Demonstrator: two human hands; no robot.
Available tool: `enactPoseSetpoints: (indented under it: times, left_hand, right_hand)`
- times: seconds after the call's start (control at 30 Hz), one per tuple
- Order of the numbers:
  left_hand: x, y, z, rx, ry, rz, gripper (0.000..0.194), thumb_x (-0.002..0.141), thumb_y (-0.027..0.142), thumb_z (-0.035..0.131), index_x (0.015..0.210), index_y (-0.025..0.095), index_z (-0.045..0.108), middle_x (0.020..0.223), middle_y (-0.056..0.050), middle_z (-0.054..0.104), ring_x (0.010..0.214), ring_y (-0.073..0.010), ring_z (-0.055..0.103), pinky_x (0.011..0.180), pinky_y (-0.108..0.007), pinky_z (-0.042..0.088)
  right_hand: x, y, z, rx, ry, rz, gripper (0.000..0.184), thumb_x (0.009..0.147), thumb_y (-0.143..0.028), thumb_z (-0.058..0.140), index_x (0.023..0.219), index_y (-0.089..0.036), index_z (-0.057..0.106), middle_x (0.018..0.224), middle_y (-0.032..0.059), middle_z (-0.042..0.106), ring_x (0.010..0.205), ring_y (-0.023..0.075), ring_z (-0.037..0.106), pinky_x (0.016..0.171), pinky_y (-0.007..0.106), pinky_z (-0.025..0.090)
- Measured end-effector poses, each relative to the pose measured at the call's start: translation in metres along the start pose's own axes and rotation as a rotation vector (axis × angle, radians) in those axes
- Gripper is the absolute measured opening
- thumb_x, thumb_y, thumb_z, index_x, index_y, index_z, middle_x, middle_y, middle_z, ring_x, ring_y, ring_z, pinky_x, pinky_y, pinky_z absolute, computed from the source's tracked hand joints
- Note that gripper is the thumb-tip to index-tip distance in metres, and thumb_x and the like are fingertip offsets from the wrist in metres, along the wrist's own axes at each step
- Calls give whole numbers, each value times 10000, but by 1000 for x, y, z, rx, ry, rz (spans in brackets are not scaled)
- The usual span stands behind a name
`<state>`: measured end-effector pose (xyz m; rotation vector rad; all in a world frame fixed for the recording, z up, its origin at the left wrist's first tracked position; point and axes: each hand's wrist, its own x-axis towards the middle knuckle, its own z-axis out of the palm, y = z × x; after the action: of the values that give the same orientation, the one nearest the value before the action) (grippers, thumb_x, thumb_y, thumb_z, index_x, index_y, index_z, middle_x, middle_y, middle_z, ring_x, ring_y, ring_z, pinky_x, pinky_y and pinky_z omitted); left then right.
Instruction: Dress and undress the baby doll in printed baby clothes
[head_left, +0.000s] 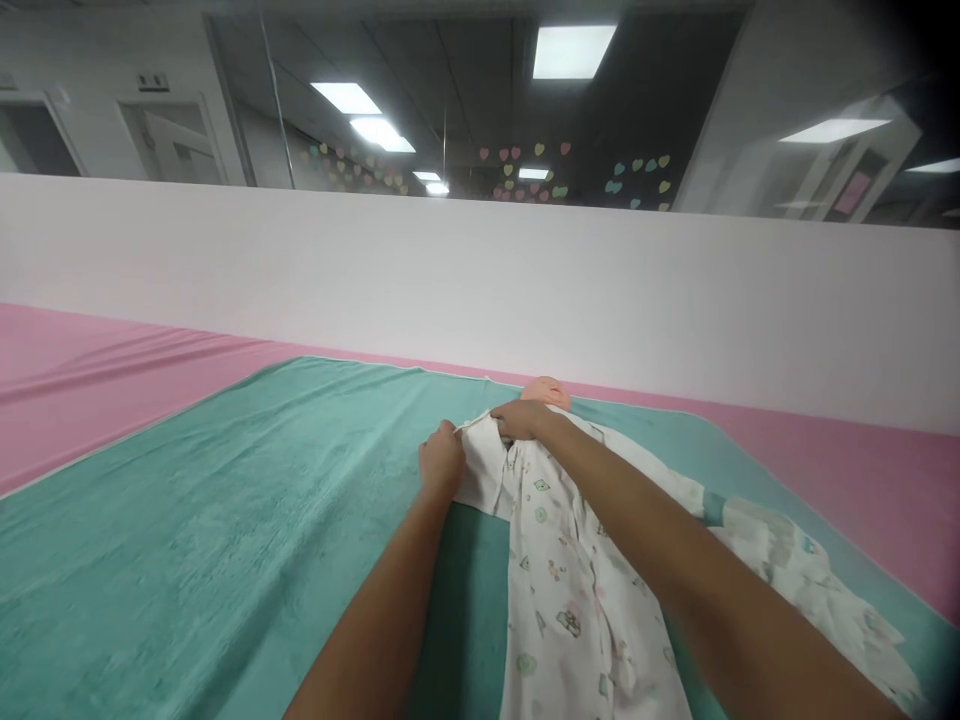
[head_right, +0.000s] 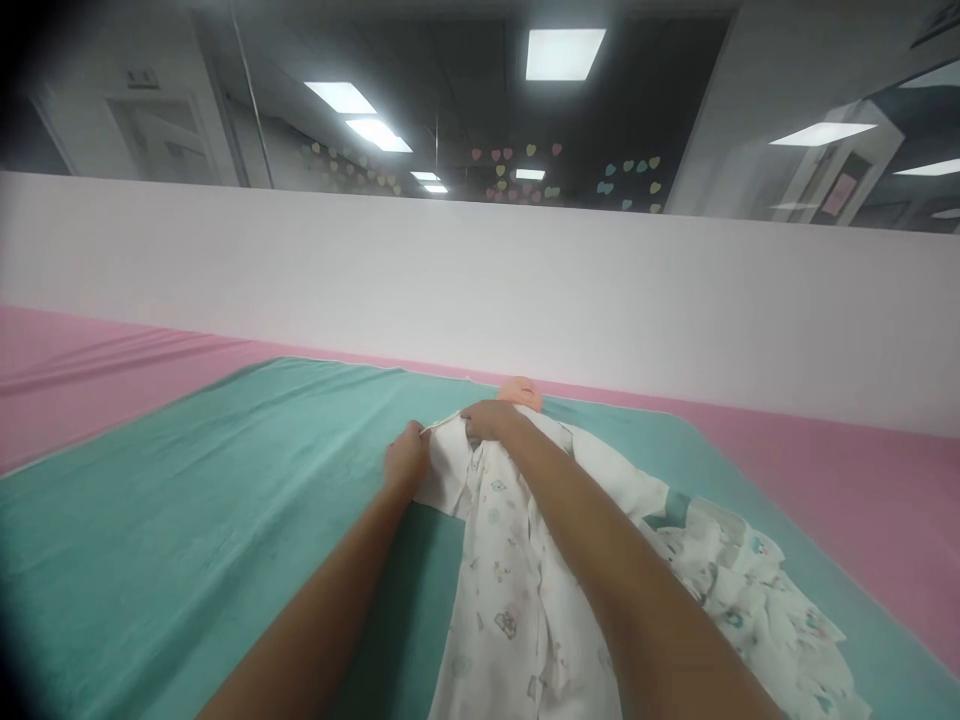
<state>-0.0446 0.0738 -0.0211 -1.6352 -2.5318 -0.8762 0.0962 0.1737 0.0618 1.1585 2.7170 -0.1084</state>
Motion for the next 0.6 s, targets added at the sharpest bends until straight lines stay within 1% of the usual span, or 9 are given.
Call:
enactPoseSetpoints:
  times: [0.13, 0.2, 0.3, 0.37, 0.43, 0.5, 0.6]
  left_hand:
    - [1, -2, -1, -16, 3, -60, 250, 930, 333, 225, 924, 207, 440, 848, -73, 649, 825, -229, 620, 712, -326, 381]
    - [1, -4, -1, -19, 5, -90, 248, 930, 331, 223, 922, 206, 437, 844, -77, 648, 805, -234, 624, 678, -322, 389]
    - [2, -7, -2, -14, 14, -124, 256, 929, 331, 222, 935, 202, 443, 860, -89, 645, 799, -238, 623, 642, -317, 395]
    - [2, -10, -4, -1, 33, -143, 254, 927, 314, 233, 943, 192, 455, 879, -103, 639, 847, -244, 614, 671, -324, 400]
    - [1, -12, -7, 18, 59, -156, 236, 917, 281, 262, 946, 177, 472, 914, -121, 627, 943, -259, 582, 734, -343, 398]
    - [0, -15, -9, 41, 83, -163, 221, 901, 247, 291, 953, 161, 488, 965, -141, 609, 1032, -277, 530, 783, -365, 388]
    - [-2, -18, -10, 76, 99, -155, 208, 871, 205, 332, 964, 145, 508, 1032, -159, 579, 1077, -292, 478, 817, -386, 376]
  right_hand:
    - [-12, 11, -8, 15, 48, -12, 393, 775, -493, 468, 1131, -361, 571, 1163, -3, 609, 965, 239, 590, 734, 329, 443]
    - [-19, 18, -14, 16, 50, 6, 411, 757, -567, 481, 1084, -352, 604, 1132, 4, 623, 970, 246, 586, 754, 339, 437]
    - [-31, 31, -23, 42, 76, 74, 470, 702, -652, 519, 1007, -317, 644, 1054, 28, 648, 967, 253, 579, 769, 347, 428]
    - [-41, 39, -29, 80, 101, 108, 494, 671, -689, 533, 945, -300, 665, 996, 35, 659, 962, 257, 575, 771, 344, 424]
    - [-51, 44, -35, 110, 113, 117, 510, 656, -713, 528, 910, -295, 673, 953, 37, 664, 950, 265, 576, 765, 345, 424]
    - [-60, 47, -39, 122, 114, 119, 528, 655, -729, 510, 919, -301, 671, 945, 38, 662, 935, 273, 578, 753, 347, 425]
    - [-69, 43, -41, 124, 109, 118, 549, 667, -732, 487, 973, -309, 657, 984, 38, 653, 916, 271, 582, 735, 342, 426]
